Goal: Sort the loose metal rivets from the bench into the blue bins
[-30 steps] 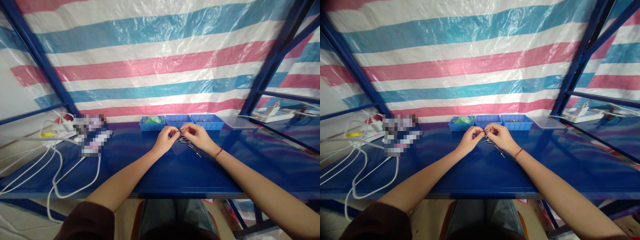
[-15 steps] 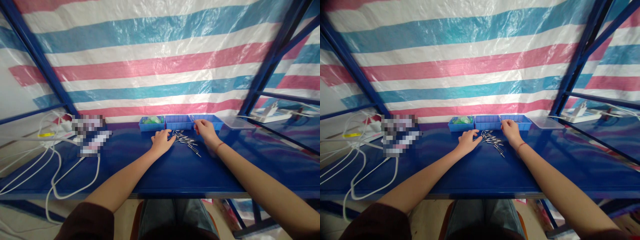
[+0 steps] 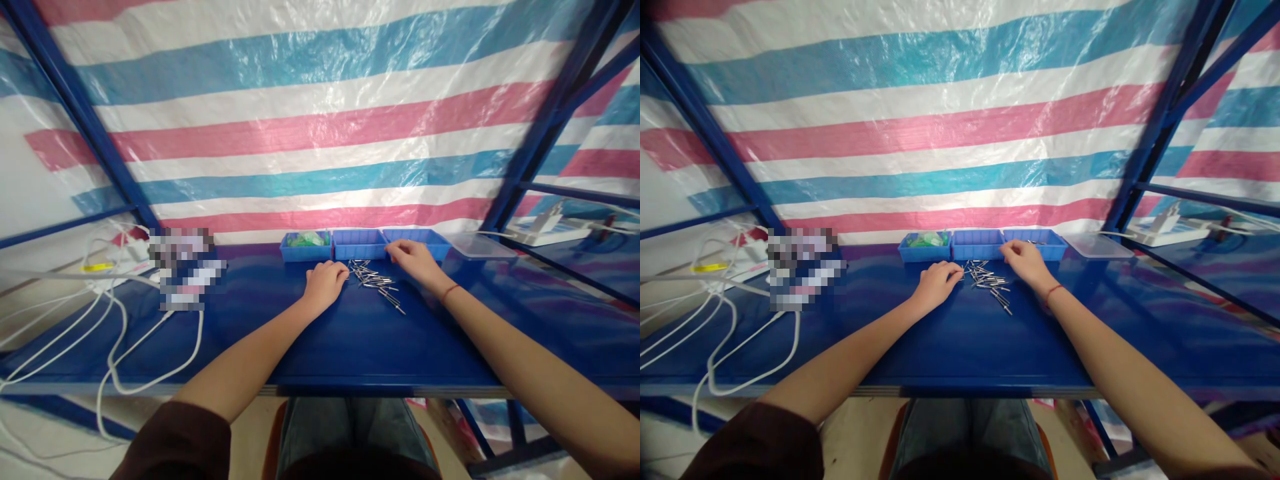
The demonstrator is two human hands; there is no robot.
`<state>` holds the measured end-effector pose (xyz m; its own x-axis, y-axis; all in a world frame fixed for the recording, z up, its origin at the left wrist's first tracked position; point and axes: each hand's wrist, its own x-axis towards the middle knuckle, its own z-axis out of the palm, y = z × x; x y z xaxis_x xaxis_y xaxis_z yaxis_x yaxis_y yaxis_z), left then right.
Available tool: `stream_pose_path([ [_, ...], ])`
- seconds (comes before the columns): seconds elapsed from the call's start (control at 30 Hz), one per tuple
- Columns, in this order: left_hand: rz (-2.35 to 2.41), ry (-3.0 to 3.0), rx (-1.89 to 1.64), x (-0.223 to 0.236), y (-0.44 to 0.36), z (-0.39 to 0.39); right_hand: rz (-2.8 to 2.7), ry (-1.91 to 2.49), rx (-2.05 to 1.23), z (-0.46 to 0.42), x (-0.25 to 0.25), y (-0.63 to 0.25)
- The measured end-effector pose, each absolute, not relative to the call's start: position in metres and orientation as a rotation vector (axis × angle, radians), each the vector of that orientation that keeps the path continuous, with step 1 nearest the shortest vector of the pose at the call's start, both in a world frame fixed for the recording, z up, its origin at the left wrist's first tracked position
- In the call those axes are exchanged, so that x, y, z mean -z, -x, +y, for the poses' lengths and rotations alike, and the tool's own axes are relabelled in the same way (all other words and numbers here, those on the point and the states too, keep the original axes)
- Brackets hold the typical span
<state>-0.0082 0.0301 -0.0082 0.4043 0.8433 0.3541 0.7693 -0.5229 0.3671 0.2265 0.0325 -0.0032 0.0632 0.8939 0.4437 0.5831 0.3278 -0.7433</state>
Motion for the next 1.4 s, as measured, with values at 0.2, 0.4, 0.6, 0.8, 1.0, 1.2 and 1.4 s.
stream_pose_path([
  [0.2, 1.129, -2.230, -1.077, 0.011, 0.005, 0.037, -1.751, 1.169, -0.696, 0.013, 0.002, -0.183],
  [0.4, 0.843, -2.051, -1.172, 0.012, -0.002, 0.035, -1.619, 1.048, -0.812, -0.002, -0.011, -0.169],
  [0.6, 0.837, -2.057, -1.171, 0.009, -0.002, 0.031, -1.552, 1.013, -0.811, -0.004, -0.013, -0.166],
  [0.8, 0.846, -2.048, -1.155, 0.006, -0.003, 0.027, -1.638, 0.961, -0.705, -0.004, -0.011, -0.166],
  [1.0, 0.897, -2.070, -1.235, 0.003, -0.002, 0.025, -1.814, 1.007, -0.482, -0.006, -0.015, -0.171],
  [1.2, 0.928, -2.110, -1.305, 0.002, -0.001, 0.025, -1.904, 1.050, -0.467, -0.003, -0.012, -0.174],
  [1.4, 0.928, -2.241, -1.226, 0.006, -0.001, 0.027, -1.754, 1.132, -0.839, 0.006, -0.006, -0.173],
])
